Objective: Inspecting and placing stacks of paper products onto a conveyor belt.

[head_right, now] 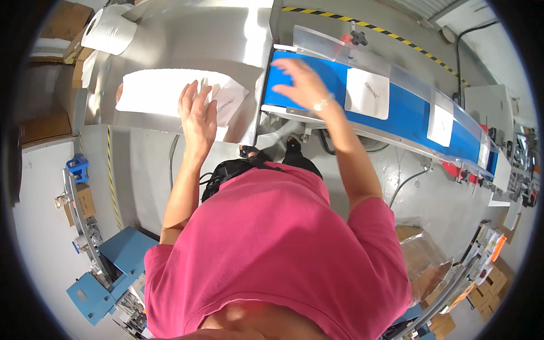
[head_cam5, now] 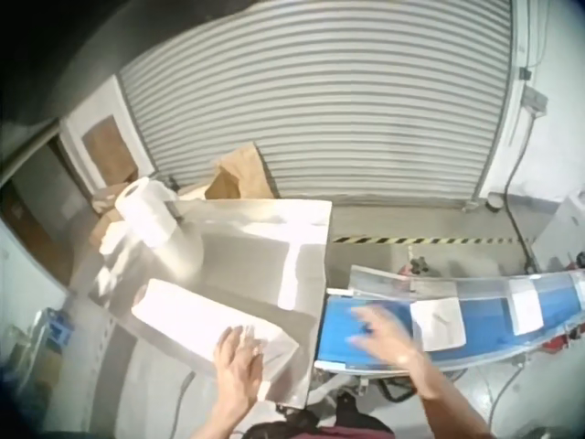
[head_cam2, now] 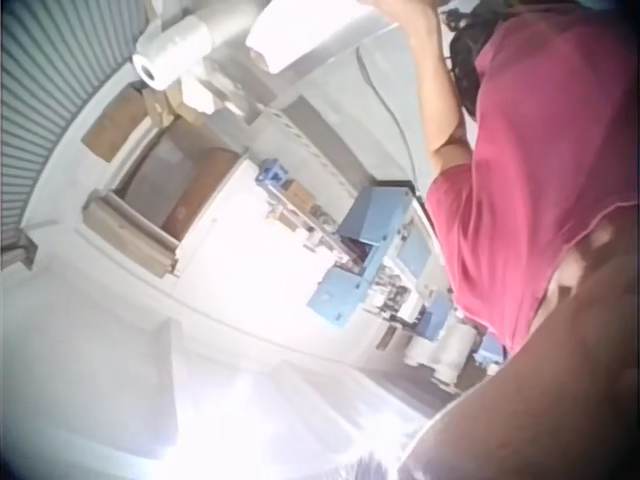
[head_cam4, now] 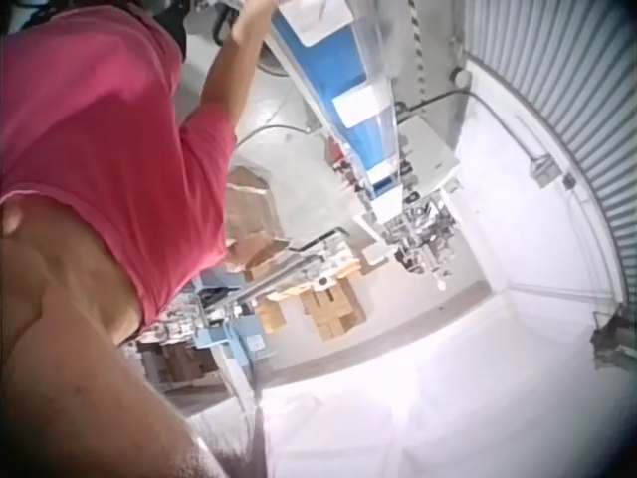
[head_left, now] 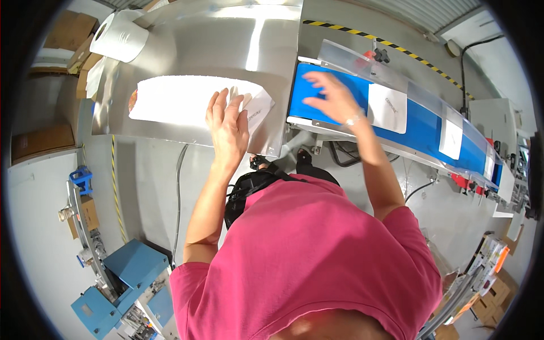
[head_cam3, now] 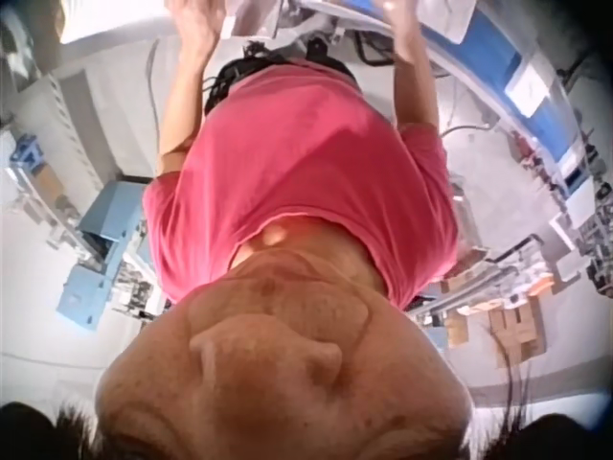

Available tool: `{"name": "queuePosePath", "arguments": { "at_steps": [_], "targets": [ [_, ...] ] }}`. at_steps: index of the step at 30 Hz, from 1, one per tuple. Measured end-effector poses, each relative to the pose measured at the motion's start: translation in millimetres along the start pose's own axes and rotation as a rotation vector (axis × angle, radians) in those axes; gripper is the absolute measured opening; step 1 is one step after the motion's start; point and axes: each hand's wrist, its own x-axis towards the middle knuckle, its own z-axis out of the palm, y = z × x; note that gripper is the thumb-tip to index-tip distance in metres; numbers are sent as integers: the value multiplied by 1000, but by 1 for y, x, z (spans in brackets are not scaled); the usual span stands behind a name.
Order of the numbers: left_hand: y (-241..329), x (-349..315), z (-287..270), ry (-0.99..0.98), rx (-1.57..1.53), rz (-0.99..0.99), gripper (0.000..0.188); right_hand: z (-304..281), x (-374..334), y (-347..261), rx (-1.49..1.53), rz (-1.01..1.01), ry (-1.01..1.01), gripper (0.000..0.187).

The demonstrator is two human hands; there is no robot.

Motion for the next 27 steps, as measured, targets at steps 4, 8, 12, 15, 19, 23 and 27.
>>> {"name": "queuePosePath", "arguments": {
  "at_steps": [4, 8, 12, 15, 19, 23, 27],
  "targets": [
    [-3, 1, 1, -22, 9, 26, 29, 32, 30, -27, 37, -79, -94, 47],
    [-2, 0, 0, -4, -3, 30, 30, 40, 39, -27, 150, -49, -206, 47],
    [-3, 0, -2, -25, -24, 31, 30, 46, 48, -26, 194, -52, -292, 47],
    [-4, -1, -1, -36, -24, 48, 27, 55, 56, -21, 287, -44, -363, 47],
    [1, 2, -6, -25, -66, -29, 19, 55, 57, -15, 150, -158, -352, 41],
    [-8, 10, -2, -33, 70, 5, 20, 39, 46, -1, 233, 104, -339, 37],
    [-14, 13, 4, 14, 72, 8, 32, 31, 18, 73, 394, 248, 211, 35]
  ]
}}
